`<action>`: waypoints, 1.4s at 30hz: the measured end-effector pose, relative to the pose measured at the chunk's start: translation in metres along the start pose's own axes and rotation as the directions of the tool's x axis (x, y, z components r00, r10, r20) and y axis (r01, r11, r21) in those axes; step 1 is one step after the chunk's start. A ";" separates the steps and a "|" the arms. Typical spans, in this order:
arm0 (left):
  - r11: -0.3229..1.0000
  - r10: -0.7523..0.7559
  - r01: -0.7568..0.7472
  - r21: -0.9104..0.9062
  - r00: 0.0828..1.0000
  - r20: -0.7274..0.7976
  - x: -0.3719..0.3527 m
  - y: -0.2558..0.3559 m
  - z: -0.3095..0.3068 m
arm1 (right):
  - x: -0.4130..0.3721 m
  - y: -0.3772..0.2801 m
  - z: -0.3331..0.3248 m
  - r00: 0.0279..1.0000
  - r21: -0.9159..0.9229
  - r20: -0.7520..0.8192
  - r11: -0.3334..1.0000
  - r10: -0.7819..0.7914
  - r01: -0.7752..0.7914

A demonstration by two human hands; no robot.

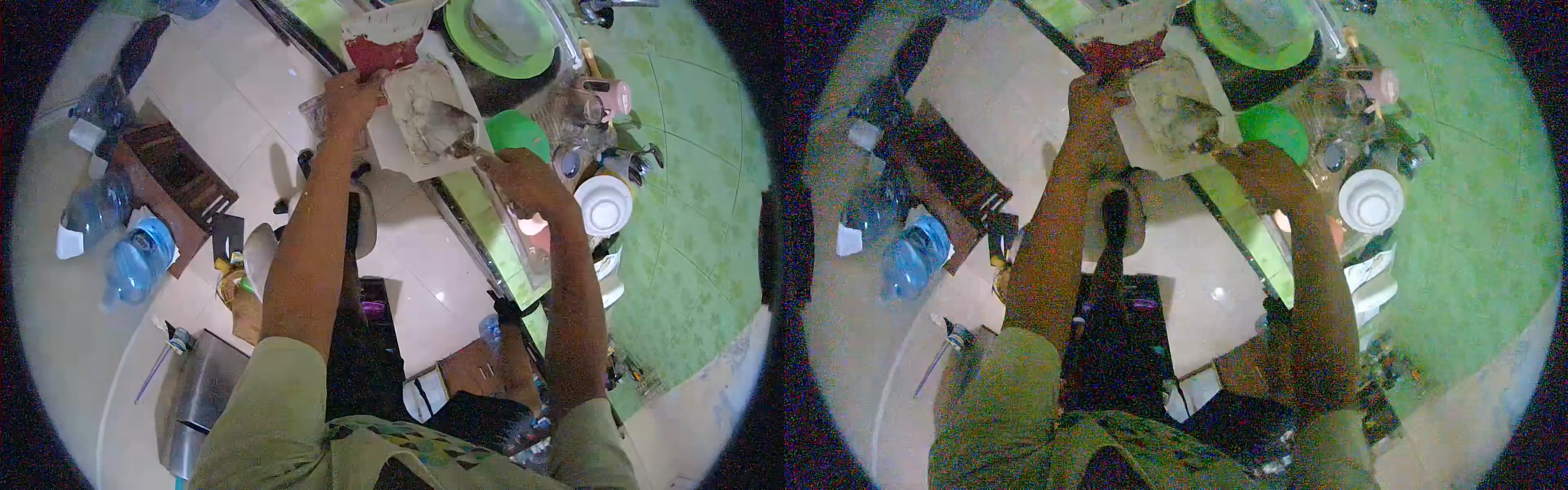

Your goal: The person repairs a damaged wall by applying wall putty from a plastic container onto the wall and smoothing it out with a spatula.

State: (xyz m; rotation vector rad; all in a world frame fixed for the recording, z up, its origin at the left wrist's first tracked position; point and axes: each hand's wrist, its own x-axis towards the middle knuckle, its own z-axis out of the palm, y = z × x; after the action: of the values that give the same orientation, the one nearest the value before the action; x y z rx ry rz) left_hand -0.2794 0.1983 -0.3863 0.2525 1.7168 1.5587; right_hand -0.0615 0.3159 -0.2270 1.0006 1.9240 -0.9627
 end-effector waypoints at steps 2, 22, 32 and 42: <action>0.997 -0.028 0.031 0.068 0.999 -0.039 -0.003 0.002 0.005 | 0.003 0.003 0.014 0.983 0.244 -0.015 0.954 0.181 -0.172; 0.999 -0.005 0.007 0.050 0.999 -0.048 -0.008 0.007 0.008 | 0.006 -0.030 0.083 0.980 0.984 0.134 0.098 0.144 -0.149; 0.988 0.110 -0.111 0.110 0.994 0.009 0.004 -0.019 -0.002 | 0.024 -0.029 0.098 0.992 0.964 -0.128 0.239 0.022 0.119; 0.990 0.016 -0.014 0.139 1.000 -0.010 -0.008 0.010 0.004 | -0.001 -0.035 0.095 0.978 0.964 -0.091 0.263 0.186 0.039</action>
State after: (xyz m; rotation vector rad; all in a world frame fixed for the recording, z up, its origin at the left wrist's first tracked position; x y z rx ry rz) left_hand -0.2746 0.1985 -0.3739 0.3282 1.8390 1.4552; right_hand -0.0664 0.2197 -0.2576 1.8937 1.1961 -2.1833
